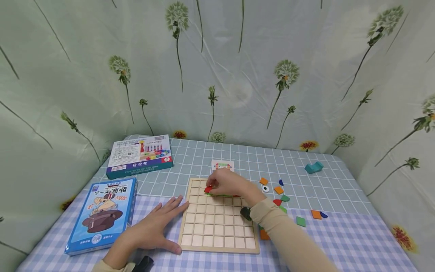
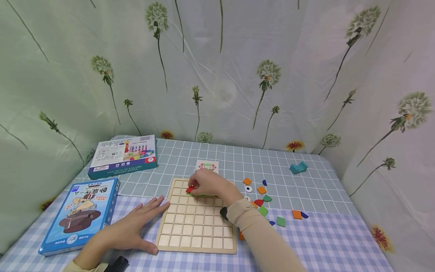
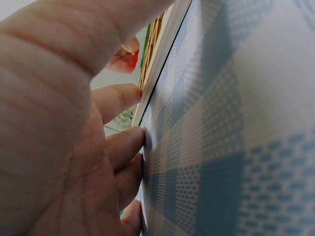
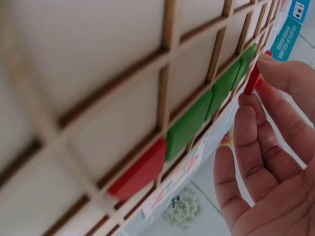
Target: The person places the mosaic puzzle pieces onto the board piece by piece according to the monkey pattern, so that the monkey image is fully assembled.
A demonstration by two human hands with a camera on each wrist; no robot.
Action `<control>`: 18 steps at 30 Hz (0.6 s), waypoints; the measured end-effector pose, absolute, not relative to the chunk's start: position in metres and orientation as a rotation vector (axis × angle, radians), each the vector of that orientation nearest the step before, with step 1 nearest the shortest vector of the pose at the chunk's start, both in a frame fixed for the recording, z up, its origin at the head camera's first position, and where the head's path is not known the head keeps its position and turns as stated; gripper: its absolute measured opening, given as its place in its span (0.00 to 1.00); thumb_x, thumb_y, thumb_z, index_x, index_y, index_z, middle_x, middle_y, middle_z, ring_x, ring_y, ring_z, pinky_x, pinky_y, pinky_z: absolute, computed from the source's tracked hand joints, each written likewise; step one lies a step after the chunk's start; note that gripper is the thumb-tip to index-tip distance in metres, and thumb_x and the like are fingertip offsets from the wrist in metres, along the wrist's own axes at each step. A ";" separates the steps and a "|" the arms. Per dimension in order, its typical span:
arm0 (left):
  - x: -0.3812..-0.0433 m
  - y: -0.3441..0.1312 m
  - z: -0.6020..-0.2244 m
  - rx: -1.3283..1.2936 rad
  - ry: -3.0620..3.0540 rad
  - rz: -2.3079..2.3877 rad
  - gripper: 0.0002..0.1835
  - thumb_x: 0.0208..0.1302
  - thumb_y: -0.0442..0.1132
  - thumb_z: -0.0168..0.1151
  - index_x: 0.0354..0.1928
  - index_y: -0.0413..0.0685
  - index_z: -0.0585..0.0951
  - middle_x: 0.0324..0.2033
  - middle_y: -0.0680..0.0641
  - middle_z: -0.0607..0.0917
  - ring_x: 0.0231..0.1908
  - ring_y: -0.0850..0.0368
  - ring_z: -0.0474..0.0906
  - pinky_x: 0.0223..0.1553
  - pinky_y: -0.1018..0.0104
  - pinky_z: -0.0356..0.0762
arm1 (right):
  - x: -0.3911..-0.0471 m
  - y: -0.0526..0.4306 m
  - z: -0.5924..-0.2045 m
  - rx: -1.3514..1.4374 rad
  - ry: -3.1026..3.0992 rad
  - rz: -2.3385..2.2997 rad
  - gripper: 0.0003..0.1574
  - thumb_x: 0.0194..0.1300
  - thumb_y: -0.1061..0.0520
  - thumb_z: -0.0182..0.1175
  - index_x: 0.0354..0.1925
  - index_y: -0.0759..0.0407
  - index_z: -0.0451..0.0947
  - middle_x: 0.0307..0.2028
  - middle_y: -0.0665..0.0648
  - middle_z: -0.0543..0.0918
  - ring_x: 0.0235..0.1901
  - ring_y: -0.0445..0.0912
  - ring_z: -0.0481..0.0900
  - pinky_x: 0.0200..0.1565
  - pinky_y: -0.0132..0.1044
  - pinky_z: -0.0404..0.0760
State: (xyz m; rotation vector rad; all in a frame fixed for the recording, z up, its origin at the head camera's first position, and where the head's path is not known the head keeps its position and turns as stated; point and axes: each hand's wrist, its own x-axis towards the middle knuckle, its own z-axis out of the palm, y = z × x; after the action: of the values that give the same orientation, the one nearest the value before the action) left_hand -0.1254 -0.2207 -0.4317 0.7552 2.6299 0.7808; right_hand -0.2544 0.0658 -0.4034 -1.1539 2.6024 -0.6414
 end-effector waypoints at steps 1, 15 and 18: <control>-0.125 -0.221 -0.432 0.755 2.630 0.781 0.68 0.46 0.69 0.83 0.86 0.55 0.60 0.86 0.37 0.55 0.84 0.28 0.48 0.76 0.17 0.44 | -0.254 0.063 -0.403 -1.165 2.605 -0.635 0.09 0.69 0.59 0.72 0.47 0.60 0.90 0.41 0.53 0.91 0.36 0.38 0.83 0.43 0.28 0.83; -0.125 -0.221 -0.430 0.757 2.627 0.788 0.68 0.45 0.69 0.83 0.86 0.55 0.60 0.86 0.38 0.54 0.84 0.28 0.48 0.76 0.17 0.44 | -0.251 0.046 -0.406 -1.232 2.611 -0.569 0.07 0.70 0.58 0.73 0.46 0.57 0.91 0.39 0.51 0.90 0.37 0.39 0.82 0.43 0.27 0.81; -0.125 -0.221 -0.431 0.761 2.629 0.787 0.68 0.45 0.70 0.83 0.86 0.55 0.60 0.86 0.38 0.54 0.84 0.28 0.48 0.76 0.17 0.44 | -0.252 0.046 -0.406 -1.223 2.606 -0.574 0.07 0.69 0.58 0.73 0.46 0.57 0.91 0.39 0.51 0.90 0.37 0.38 0.82 0.43 0.27 0.81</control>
State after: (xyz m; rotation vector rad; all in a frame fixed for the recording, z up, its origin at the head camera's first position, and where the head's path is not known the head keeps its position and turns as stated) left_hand -0.1251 -0.2209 -0.4306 0.7607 2.6290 0.7865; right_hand -0.2519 0.0459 -0.4061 -1.2229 2.6062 -0.5743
